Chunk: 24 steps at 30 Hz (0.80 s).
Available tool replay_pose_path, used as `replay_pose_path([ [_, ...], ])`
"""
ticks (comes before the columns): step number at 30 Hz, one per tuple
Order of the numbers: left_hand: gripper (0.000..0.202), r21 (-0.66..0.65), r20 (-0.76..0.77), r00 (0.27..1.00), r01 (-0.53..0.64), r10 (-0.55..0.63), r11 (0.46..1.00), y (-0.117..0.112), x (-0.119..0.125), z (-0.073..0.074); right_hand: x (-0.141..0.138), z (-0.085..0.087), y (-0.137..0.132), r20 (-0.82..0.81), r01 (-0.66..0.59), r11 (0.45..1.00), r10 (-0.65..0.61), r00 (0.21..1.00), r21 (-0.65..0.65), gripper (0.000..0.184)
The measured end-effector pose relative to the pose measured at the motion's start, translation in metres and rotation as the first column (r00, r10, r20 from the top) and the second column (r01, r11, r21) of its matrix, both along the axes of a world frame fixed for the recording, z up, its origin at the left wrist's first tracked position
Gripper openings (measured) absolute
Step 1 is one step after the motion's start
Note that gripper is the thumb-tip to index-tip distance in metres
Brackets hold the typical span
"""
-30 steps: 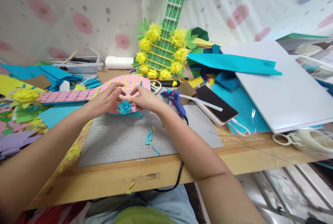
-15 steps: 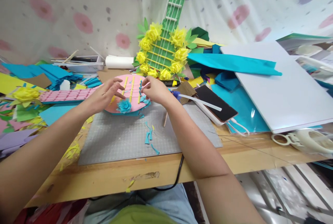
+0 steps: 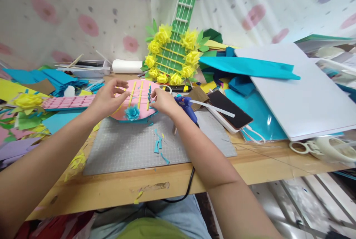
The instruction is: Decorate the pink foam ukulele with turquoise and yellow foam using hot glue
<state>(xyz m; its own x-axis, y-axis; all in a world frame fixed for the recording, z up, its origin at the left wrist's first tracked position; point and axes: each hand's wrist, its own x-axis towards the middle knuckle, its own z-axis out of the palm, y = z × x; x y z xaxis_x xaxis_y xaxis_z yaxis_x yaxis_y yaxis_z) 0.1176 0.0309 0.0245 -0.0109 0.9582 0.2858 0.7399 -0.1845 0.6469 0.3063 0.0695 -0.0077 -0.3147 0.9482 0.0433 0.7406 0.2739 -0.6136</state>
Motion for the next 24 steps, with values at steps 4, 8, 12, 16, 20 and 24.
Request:
replay_pose_path([
  [4, 0.027, 0.010, -0.014, 1.000, 0.011, -0.011, 1.000, 0.001, 0.001, -0.001, -0.001, -0.007, 0.007, -0.113, 0.051, 0.999, -0.052, 0.992, -0.006, 0.021],
  [8, 0.026, -0.003, -0.022, 1.000, 0.017, -0.017, 1.000, 0.001, 0.002, 0.000, -0.002, -0.011, 0.011, -0.176, 0.116, 0.993, -0.119, 0.977, -0.027, 0.015],
  [12, 0.025, 0.006, -0.057, 0.998, 0.021, -0.020, 1.000, 0.001, 0.004, 0.000, -0.002, -0.012, 0.010, -0.196, 0.159, 0.987, -0.155, 0.968, 0.007, 0.012],
  [16, 0.024, 0.022, -0.090, 0.995, 0.035, -0.033, 0.999, 0.003, 0.005, -0.001, 0.001, -0.007, 0.008, -0.177, 0.204, 0.977, -0.191, 0.965, 0.056, 0.010],
  [20, 0.023, 0.029, -0.112, 0.993, 0.050, -0.047, 0.998, 0.004, 0.005, -0.002, 0.005, 0.002, 0.003, -0.083, 0.155, 0.985, -0.149, 0.985, 0.069, 0.016],
  [24, 0.024, 0.016, -0.105, 0.993, 0.051, -0.049, 0.999, 0.005, 0.006, -0.002, 0.008, 0.010, -0.002, 0.026, 0.158, 0.977, -0.164, 0.986, 0.146, 0.023],
])
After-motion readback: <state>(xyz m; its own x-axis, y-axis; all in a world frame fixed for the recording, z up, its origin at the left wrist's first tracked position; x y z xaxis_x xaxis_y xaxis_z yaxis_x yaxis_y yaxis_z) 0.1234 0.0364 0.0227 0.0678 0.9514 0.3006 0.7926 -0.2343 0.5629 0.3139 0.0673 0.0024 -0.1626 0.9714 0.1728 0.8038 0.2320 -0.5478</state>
